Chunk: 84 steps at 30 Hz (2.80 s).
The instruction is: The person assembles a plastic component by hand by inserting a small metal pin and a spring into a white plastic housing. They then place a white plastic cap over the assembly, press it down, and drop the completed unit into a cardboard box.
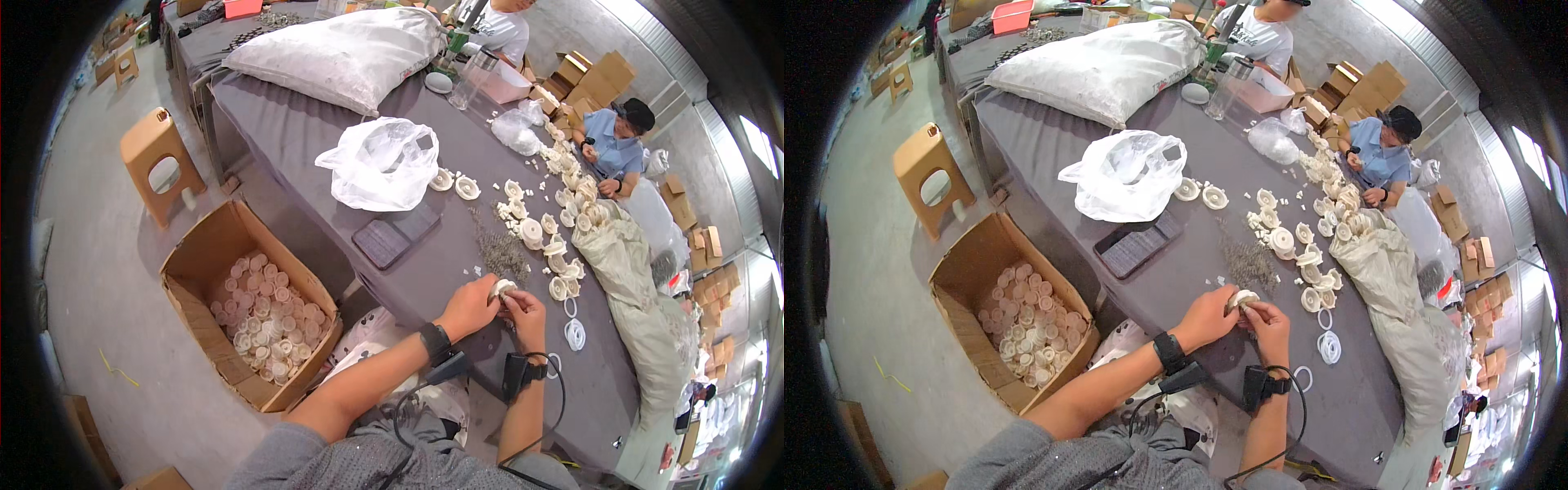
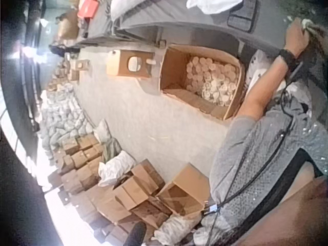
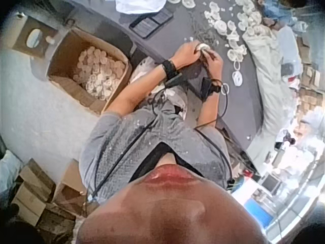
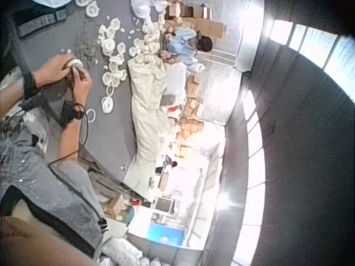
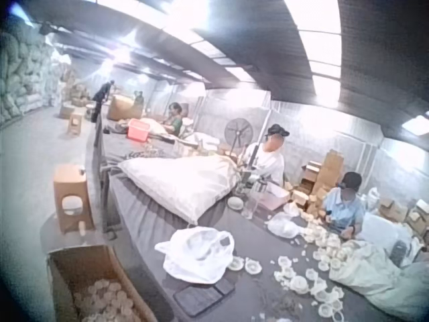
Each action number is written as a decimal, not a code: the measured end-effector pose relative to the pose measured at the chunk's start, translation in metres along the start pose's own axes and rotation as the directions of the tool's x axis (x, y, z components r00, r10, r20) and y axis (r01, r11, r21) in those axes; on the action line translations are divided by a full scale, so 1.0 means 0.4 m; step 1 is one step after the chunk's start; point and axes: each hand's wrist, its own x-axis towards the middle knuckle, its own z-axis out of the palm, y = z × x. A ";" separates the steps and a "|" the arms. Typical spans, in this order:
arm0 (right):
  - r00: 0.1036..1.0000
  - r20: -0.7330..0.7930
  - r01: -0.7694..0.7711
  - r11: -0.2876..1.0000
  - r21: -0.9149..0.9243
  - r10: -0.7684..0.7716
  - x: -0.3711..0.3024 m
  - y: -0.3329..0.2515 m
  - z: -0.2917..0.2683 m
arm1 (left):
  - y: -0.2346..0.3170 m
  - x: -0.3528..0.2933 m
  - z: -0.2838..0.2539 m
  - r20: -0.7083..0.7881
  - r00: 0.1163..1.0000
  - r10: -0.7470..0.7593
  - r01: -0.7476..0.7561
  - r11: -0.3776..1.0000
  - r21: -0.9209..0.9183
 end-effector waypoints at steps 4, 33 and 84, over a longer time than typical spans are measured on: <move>1.000 -0.007 0.017 1.000 -0.025 -0.018 -0.001 -0.008 0.014 | 0.000 -0.004 -0.004 -0.036 0.998 0.048 -0.049 0.998 -0.026; 0.999 -0.032 0.024 0.982 0.186 -0.018 -0.002 0.019 0.021 | -0.001 0.007 -0.012 0.034 0.999 0.009 -0.005 0.994 -0.106; 0.997 0.074 0.003 0.995 -0.103 0.005 -0.008 -0.012 0.060 | 0.029 -0.053 -0.068 0.036 0.993 0.109 -0.106 0.758 0.643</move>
